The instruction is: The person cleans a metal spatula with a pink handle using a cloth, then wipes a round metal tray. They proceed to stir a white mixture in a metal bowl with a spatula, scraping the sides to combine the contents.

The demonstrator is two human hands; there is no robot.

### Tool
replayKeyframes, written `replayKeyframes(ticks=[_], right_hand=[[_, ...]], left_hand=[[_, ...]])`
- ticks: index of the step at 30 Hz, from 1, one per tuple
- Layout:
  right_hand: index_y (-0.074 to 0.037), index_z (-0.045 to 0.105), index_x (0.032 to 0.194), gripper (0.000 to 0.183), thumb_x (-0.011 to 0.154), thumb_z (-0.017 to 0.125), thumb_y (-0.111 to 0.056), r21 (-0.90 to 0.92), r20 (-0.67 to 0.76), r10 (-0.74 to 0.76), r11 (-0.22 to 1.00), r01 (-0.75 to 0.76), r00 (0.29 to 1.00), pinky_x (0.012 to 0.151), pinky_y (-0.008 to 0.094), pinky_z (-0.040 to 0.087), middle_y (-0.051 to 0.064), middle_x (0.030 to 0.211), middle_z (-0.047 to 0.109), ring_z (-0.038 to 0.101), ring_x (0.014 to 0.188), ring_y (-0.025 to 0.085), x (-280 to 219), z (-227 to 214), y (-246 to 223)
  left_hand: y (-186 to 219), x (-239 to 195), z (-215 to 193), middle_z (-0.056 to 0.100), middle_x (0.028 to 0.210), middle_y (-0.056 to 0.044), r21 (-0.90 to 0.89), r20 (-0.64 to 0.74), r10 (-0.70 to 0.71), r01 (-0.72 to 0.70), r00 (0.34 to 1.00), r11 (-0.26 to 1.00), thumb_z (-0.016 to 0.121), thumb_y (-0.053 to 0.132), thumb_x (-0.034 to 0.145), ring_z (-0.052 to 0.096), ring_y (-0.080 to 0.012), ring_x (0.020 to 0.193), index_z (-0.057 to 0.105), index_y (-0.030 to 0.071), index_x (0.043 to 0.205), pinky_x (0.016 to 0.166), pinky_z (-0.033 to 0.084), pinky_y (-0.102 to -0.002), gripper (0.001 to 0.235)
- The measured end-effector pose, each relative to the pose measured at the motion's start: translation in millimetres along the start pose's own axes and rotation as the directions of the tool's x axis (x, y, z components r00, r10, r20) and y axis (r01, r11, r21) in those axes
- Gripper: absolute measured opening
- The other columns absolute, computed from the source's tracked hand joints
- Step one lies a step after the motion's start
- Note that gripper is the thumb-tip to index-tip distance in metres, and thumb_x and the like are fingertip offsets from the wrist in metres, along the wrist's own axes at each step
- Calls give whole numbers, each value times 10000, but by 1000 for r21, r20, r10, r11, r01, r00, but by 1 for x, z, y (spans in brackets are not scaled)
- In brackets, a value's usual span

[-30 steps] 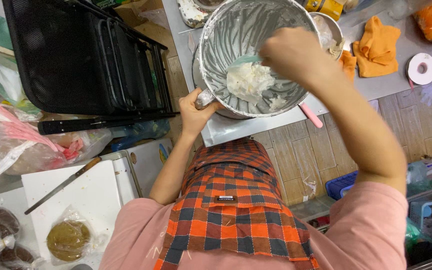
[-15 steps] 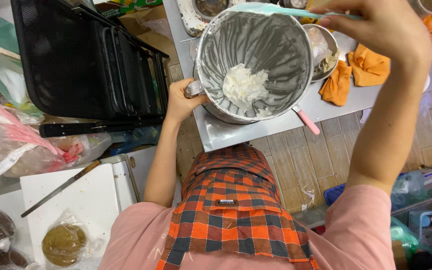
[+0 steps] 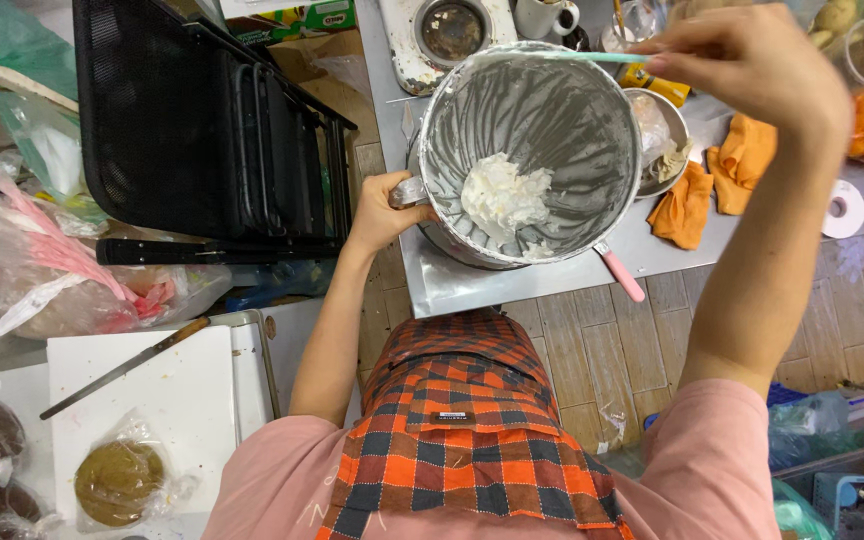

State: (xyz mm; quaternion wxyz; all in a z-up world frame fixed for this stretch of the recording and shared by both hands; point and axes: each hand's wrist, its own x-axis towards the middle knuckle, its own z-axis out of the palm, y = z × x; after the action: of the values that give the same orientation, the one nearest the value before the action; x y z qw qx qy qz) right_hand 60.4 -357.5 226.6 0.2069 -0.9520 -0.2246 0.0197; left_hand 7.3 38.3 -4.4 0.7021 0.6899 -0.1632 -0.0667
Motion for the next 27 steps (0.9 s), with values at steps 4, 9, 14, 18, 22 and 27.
replayKeyframes(ticks=[4, 9, 14, 18, 22, 27], right_hand=[[-110, 767, 1209, 248, 1007, 757, -254, 77, 20, -112, 991, 110, 993, 734, 346, 515, 99, 989, 730, 676, 824, 208, 19, 31, 0], [-161, 807, 1178, 244, 966, 790, -281, -279, 22, -262, 925, 257, 965, 761, 431, 517, 103, 886, 686, 671, 875, 308, 0, 40, -28], [-149, 774, 1217, 231, 1030, 739, -279, -254, -91, -193, 953, 165, 977, 794, 424, 533, 104, 989, 688, 668, 847, 296, -16, 22, -44], [-156, 797, 1138, 181, 1000, 738, -257, -251, -49, -142, 960, 125, 989, 734, 447, 539, 116, 908, 673, 675, 818, 326, 6, 53, -68], [-137, 789, 1098, 176, 981, 740, -259, -272, 3, -165, 949, 160, 986, 727, 456, 543, 109, 916, 688, 678, 805, 342, 6, 58, -86], [-132, 792, 1195, 233, 1000, 750, -252, -346, -125, -86, 937, 37, 988, 708, 449, 527, 129, 913, 679, 662, 801, 340, -38, 25, -76]], left_hand=[[0, 1, -1, 764, 859, -6, -76, 10, -4, 5, 1000, 997, 873, 25, 763, 668, -30, 767, 746, -20, 973, 671, 547, -222, 249], [2, 2, -4, 742, 826, 2, -37, 8, 2, -2, 1000, 999, 914, 43, 756, 616, -23, 726, 755, -24, 963, 625, 501, -219, 270], [6, 3, -2, 726, 818, 14, -45, 2, -3, 3, 1000, 999, 921, 50, 752, 601, -17, 724, 754, -18, 958, 623, 491, -216, 274], [7, 2, 1, 732, 807, 11, -72, 4, 0, 0, 1000, 997, 907, 38, 763, 617, -21, 720, 751, -15, 929, 621, 496, -218, 235], [5, 1, 2, 716, 777, 20, 0, -17, 11, -11, 1000, 1000, 917, 41, 753, 583, -12, 696, 746, -9, 904, 590, 462, -218, 233], [1, -2, 8, 689, 750, 41, 8, -32, 27, -26, 999, 1000, 921, 71, 771, 547, -2, 691, 731, -6, 882, 578, 435, -224, 234]])
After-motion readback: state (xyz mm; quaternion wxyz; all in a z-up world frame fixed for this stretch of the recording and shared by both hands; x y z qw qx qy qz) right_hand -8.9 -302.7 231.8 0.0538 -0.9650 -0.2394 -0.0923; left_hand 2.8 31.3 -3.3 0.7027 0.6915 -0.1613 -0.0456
